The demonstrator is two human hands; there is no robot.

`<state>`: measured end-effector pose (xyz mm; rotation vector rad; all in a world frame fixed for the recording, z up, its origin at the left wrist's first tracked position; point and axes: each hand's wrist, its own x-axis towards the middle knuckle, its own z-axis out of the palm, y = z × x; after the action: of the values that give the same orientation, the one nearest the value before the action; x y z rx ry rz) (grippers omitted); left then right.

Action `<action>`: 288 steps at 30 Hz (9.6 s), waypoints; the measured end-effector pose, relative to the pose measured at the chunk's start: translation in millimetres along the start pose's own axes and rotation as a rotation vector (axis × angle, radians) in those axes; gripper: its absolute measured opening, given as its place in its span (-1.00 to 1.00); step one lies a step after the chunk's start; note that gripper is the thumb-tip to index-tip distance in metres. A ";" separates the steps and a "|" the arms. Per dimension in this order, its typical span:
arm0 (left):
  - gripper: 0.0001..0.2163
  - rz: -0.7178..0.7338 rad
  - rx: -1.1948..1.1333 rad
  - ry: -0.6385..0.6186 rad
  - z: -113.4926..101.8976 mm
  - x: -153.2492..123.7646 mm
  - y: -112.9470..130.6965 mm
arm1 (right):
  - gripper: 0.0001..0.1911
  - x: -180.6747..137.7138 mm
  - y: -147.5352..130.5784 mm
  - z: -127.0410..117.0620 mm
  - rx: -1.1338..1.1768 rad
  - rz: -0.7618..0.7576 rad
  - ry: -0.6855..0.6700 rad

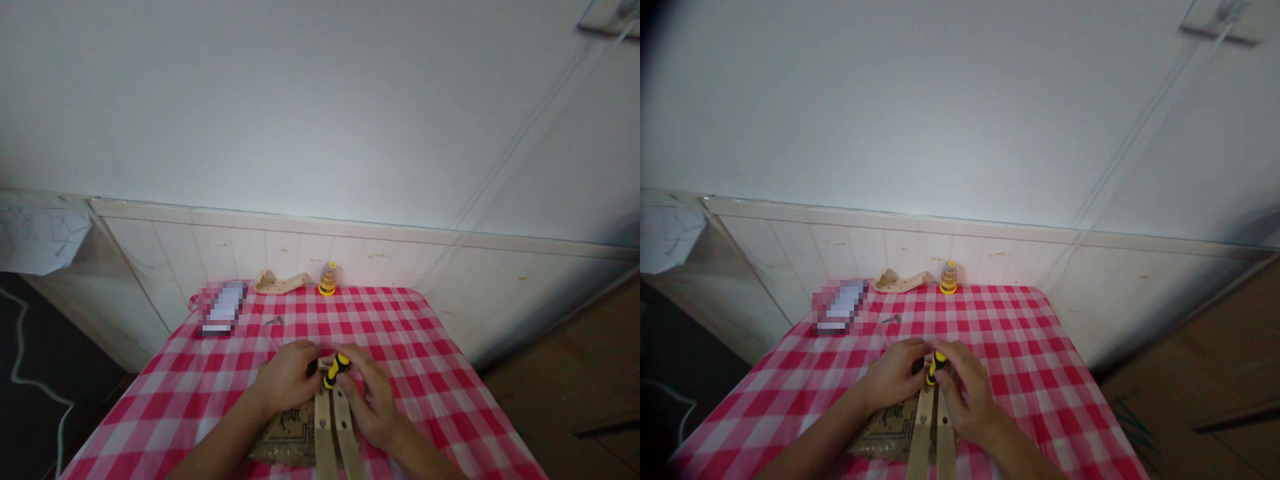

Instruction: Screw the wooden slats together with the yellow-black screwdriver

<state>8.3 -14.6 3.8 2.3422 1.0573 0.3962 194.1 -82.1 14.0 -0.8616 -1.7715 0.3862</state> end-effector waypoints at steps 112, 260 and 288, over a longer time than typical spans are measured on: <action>-0.89 -0.022 0.026 0.014 -6.2 -5.7 -0.3 | -0.72 -19.4 -26.8 14.9 -0.267 0.293 0.287; -0.87 0.032 0.037 0.041 -8.9 -8.1 -1.6 | -0.65 -18.3 -51.1 -1.4 -0.157 0.588 0.439; -0.85 0.064 0.053 0.055 -7.4 -7.9 -3.2 | -0.78 -25.6 -63.9 8.8 -0.095 0.458 0.346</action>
<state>-2.2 -16.2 7.6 2.4294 1.0323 0.4648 166.9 -142.9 33.6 -1.3226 -1.2747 0.4191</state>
